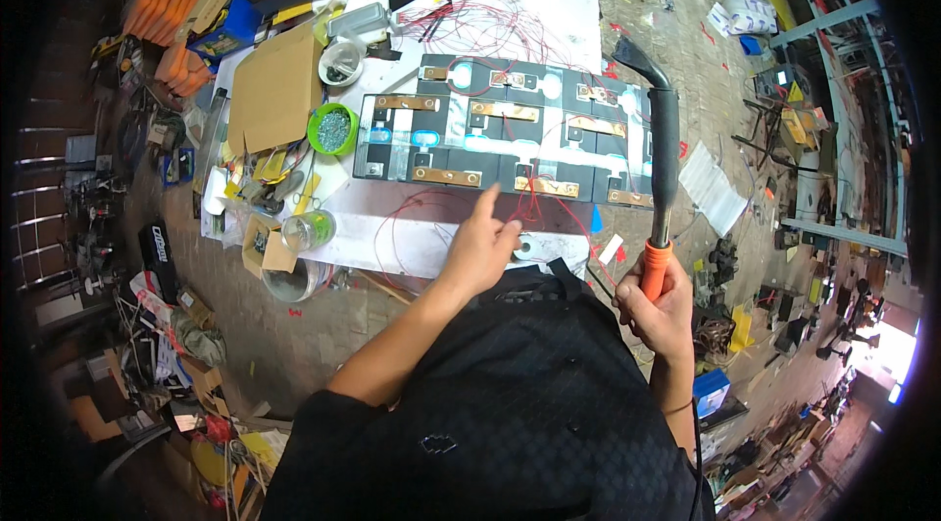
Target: The person uses a soldering iron to attach red wires to the terminals of a series of battery cells arranged on a workbench. The person repeatedly heats the connection points and applies solder to secure the wires.
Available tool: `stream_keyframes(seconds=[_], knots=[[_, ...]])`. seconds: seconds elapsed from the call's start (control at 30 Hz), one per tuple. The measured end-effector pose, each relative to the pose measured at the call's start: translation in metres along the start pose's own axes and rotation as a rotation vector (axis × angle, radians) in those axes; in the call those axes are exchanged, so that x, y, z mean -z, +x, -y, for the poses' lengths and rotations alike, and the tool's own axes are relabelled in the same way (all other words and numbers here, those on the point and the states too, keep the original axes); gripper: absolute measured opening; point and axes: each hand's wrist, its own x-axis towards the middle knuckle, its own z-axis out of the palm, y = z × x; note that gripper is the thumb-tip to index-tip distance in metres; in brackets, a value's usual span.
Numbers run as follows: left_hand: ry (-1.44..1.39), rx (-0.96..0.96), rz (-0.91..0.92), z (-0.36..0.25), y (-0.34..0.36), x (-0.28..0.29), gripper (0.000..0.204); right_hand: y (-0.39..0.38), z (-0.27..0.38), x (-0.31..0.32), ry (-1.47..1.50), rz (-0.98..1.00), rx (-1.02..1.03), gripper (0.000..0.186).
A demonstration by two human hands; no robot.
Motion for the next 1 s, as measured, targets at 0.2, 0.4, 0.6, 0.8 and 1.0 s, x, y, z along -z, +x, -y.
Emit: stream_keyframes(seconds=[0.2, 0.4, 0.6, 0.8, 1.0], knots=[[0.199, -0.067, -0.250, 0.031, -0.050, 0.045, 0.091, 0.011, -0.002, -0.006, 0.027, 0.031, 0.003, 0.036], [0.212, -0.177, -0.127, -0.034, -0.082, 0.064, 0.076, 0.025, 0.005, -0.027, -0.010, 0.153, -0.028, 0.034], [0.214, -0.474, -0.040, -0.062, -0.069, 0.010, 0.033, 0.030, 0.000, -0.053, -0.052, 0.263, -0.020, 0.036], [0.403, -0.494, -0.067, -0.078, -0.082, 0.029, 0.027, 0.033, -0.004, -0.062, -0.080, 0.290, -0.039, 0.039], [0.242, -0.460, 0.023, -0.061, -0.087, 0.039, 0.021, 0.038, -0.012, -0.073, -0.106, 0.304, -0.018, 0.039]])
